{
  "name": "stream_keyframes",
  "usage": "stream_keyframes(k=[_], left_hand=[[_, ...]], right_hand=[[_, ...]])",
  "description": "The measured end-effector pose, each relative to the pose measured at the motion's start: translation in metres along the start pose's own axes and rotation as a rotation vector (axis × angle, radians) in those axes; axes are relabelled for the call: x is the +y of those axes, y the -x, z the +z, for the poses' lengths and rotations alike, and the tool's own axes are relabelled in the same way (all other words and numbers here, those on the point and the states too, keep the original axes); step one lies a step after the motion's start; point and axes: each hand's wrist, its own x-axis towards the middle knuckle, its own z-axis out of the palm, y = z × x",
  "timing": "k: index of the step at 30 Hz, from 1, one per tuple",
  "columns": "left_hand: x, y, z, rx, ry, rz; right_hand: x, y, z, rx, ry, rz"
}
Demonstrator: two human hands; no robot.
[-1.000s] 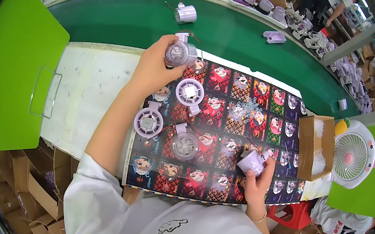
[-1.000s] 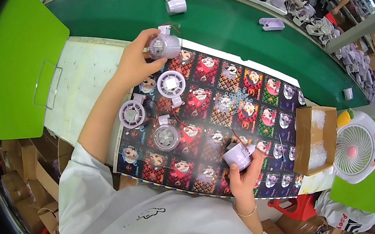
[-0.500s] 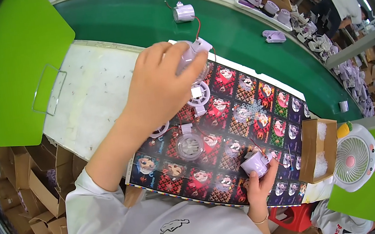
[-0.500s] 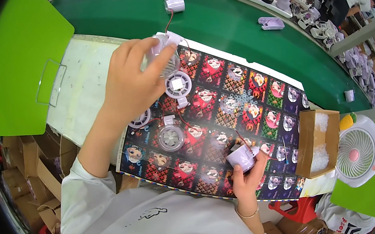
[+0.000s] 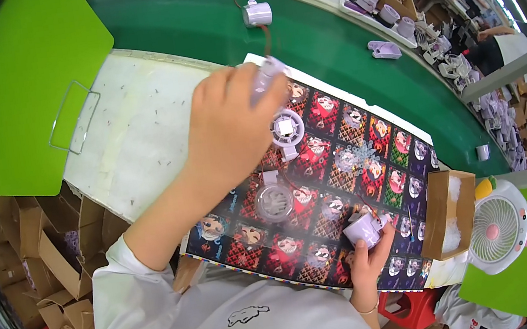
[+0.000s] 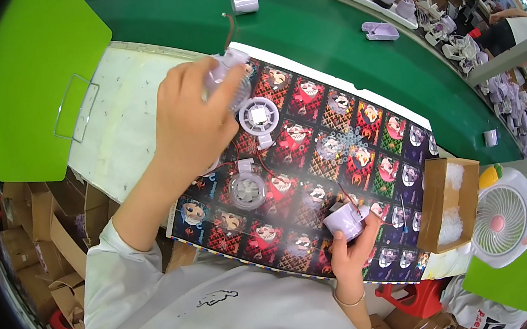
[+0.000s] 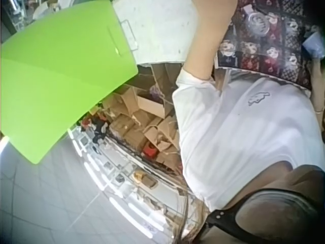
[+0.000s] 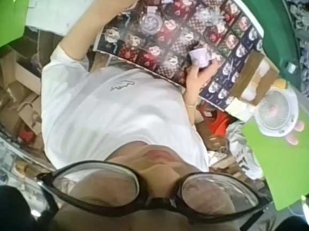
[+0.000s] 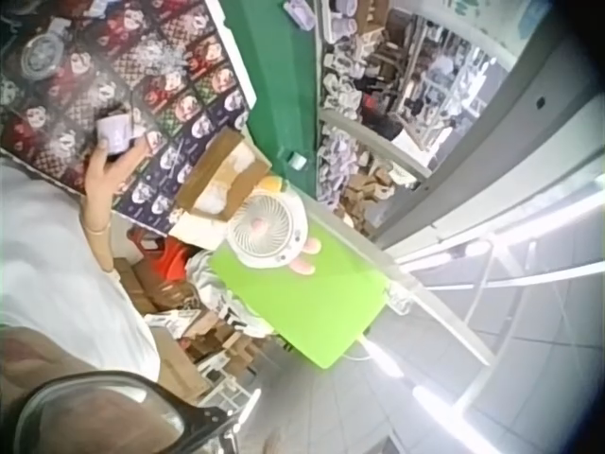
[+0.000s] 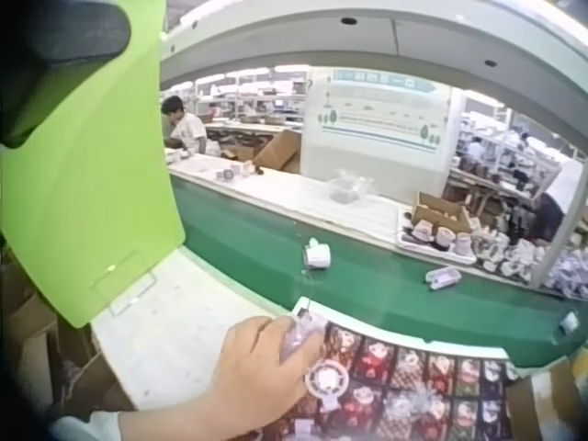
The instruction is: The person assembles handheld fan components by hand, threading wires through housings, fitting parts together, and placing the assembled units onto the mat and conveyor belt.
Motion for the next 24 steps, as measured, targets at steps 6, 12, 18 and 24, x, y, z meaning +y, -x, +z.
stream_keyframes(k=[6, 12, 18, 24], left_hand=[[-0.036, 0.015, 0.014, -0.737, 0.161, -0.599], [-0.019, 0.006, 0.017, -0.417, 0.339, -0.064], [-0.006, 0.001, 0.036, -0.581, 0.591, 0.116], [0.002, -0.013, 0.004, -0.426, 0.654, -0.069]], right_hand=[[0.001, 0.000, -0.001, -0.021, 0.025, -0.012], [-0.003, 0.000, 0.001, 0.037, -0.050, 0.057], [-0.004, -0.003, 0.002, 0.036, -0.065, 0.034], [-0.002, -0.003, 0.003, 0.037, -0.035, 0.027]])
